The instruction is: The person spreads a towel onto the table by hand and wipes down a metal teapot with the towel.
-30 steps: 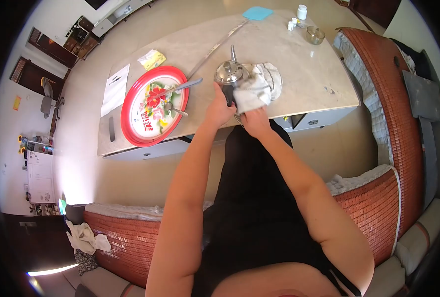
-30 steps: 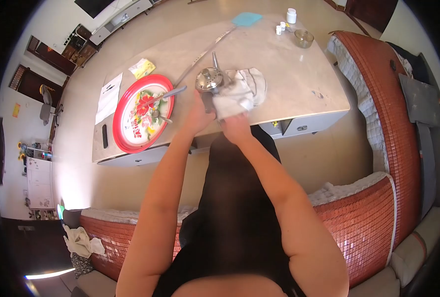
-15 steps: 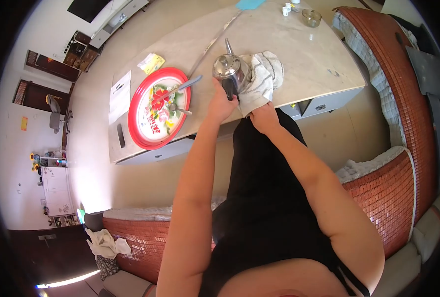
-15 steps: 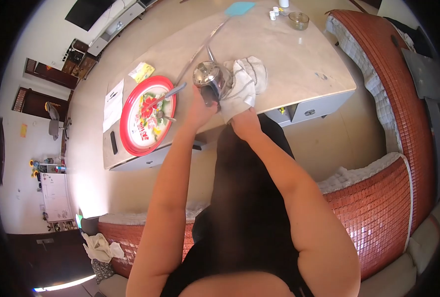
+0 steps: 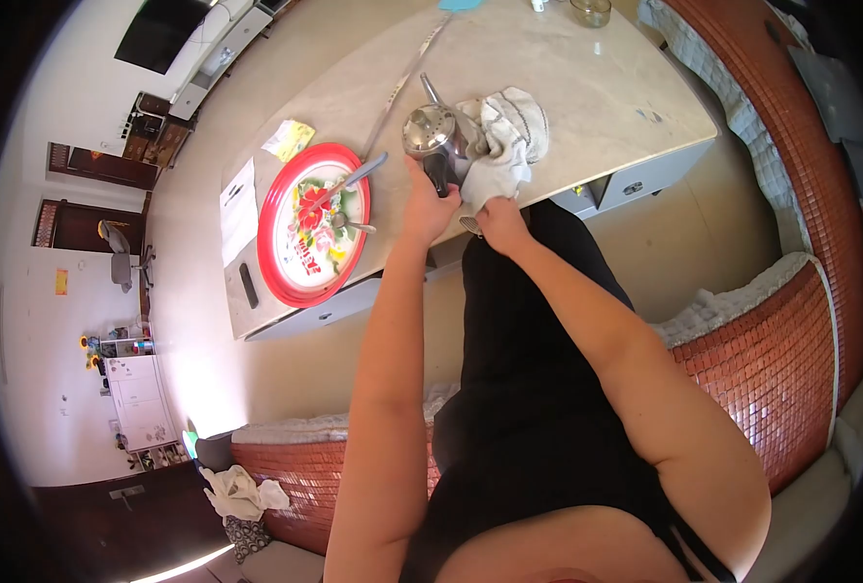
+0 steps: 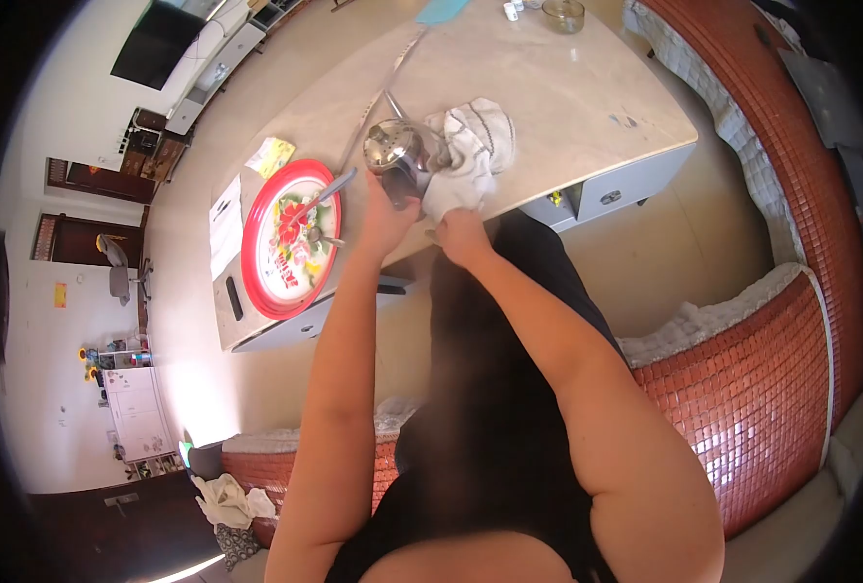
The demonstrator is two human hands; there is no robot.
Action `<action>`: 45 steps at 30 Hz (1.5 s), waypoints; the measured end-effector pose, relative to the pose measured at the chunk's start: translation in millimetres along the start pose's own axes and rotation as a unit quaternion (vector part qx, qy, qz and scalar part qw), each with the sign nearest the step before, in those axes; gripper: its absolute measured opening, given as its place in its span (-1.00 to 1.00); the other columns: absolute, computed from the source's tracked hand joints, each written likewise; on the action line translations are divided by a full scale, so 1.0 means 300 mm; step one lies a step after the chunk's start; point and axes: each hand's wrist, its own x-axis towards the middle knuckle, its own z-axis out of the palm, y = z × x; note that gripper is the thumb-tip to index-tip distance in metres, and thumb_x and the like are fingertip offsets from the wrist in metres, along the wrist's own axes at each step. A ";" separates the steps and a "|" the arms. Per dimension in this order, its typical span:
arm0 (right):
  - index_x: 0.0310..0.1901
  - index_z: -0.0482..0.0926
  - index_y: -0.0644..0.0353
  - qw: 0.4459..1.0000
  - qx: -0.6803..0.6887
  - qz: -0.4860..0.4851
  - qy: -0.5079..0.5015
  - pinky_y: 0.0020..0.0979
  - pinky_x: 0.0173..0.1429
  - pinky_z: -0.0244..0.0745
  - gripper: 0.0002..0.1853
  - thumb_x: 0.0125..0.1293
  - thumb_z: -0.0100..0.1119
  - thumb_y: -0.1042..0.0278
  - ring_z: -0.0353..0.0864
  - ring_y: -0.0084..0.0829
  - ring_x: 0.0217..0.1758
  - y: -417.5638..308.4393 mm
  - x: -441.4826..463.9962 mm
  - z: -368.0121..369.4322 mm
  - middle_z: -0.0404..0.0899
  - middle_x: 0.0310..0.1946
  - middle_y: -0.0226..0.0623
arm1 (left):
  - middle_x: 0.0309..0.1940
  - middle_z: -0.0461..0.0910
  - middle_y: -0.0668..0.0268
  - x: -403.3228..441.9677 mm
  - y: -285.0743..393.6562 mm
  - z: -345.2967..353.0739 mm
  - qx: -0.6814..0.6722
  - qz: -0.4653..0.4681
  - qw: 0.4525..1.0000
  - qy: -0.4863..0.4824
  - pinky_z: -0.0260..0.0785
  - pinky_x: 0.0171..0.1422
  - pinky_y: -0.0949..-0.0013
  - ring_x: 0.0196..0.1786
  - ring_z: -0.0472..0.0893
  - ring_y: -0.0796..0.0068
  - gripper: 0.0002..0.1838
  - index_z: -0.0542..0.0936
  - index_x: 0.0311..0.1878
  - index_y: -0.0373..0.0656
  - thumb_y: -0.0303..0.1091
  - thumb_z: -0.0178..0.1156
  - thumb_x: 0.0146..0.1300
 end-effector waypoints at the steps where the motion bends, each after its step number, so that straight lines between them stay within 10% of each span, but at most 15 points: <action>1: -0.26 0.61 0.34 0.998 -0.052 -0.036 -0.030 -0.06 0.04 0.40 -0.75 0.09 0.08 0.37 0.50 0.09 -0.09 0.010 -0.031 0.004 0.56 -0.23 0.14 | -0.29 0.59 0.08 0.011 -0.028 0.012 -0.001 0.008 1.000 0.008 0.44 -0.08 0.32 -0.24 0.62 0.27 0.07 -0.37 0.40 -0.47 -0.39 0.22 0.08; 11: -0.15 0.55 0.33 0.978 0.061 -0.086 0.179 -0.07 0.19 0.29 -0.66 -0.06 0.18 0.54 0.38 0.11 0.08 -0.084 0.197 -0.116 0.47 -0.06 0.10 | -0.21 0.57 -0.03 0.005 -0.020 -0.004 -0.026 -0.009 1.000 -0.010 0.43 -0.02 0.26 -0.17 0.61 0.10 0.07 -0.34 0.40 -0.49 -0.32 0.23 0.07; 21: 0.01 0.51 0.25 0.978 0.202 -0.035 0.025 -0.22 0.15 0.39 -0.34 -0.10 0.50 0.06 0.51 -0.05 0.06 -0.082 0.383 -0.063 0.55 -0.05 -0.02 | 0.01 0.50 -0.17 0.001 -0.046 0.008 -0.027 0.035 0.999 0.003 0.38 0.12 0.23 0.05 0.55 -0.03 0.11 -0.37 0.40 -0.47 -0.32 0.24 0.05; 26: 0.01 0.56 0.24 0.936 0.342 0.005 -0.083 -0.42 0.08 0.45 -0.56 0.04 0.38 0.39 0.56 -0.48 -0.01 -0.023 0.381 -0.125 0.62 -0.10 -0.31 | -0.06 0.53 -0.12 -0.019 0.023 -0.022 -0.002 -0.019 1.000 -0.009 0.44 -0.04 0.21 -0.14 0.62 -0.02 0.10 -0.38 0.40 -0.48 -0.34 0.22 0.05; 29: -0.01 0.57 0.24 0.933 0.331 0.046 -0.133 -0.39 0.09 0.45 -0.55 0.01 0.40 0.35 0.59 -0.40 0.00 -0.039 0.398 -0.172 0.64 -0.11 -0.26 | -0.14 0.56 -0.12 -0.012 0.004 -0.014 -0.003 -0.029 1.000 0.004 0.45 -0.17 0.20 -0.30 0.64 -0.02 0.11 -0.33 0.41 -0.45 -0.32 0.27 0.01; 36: -0.08 0.60 0.27 0.979 0.196 -0.018 -0.048 -0.32 0.12 0.44 -0.55 -0.06 0.42 0.31 0.59 -0.24 0.03 -0.097 0.406 -0.123 0.63 -0.10 -0.12 | 0.29 0.07 -0.23 0.036 -0.067 -0.062 0.093 0.053 0.990 0.093 0.18 0.36 0.13 0.33 0.19 -0.13 0.22 -0.13 0.42 -0.30 -0.25 0.47 -0.25; 39: -0.08 0.60 0.27 0.965 0.261 -0.011 -0.035 -0.31 0.15 0.42 -0.57 -0.04 0.41 0.35 0.57 -0.25 0.06 -0.043 0.382 -0.118 0.62 -0.07 -0.15 | 0.24 0.12 -0.27 0.145 -0.107 -0.031 -0.176 0.041 0.983 0.003 0.18 0.38 0.13 0.32 0.21 -0.16 0.27 -0.18 0.43 -0.33 -0.27 0.47 -0.28; 45: -0.07 0.59 0.25 0.971 0.216 0.009 -0.107 -0.27 0.17 0.41 -0.55 -0.06 0.40 0.32 0.54 -0.18 0.08 0.006 0.412 -0.131 0.61 -0.07 -0.14 | 0.23 0.27 -0.07 0.150 -0.036 -0.082 -0.004 -0.029 1.000 -0.011 0.14 0.40 0.26 0.32 0.30 0.04 0.35 -0.33 0.46 -0.30 -0.37 0.45 -0.30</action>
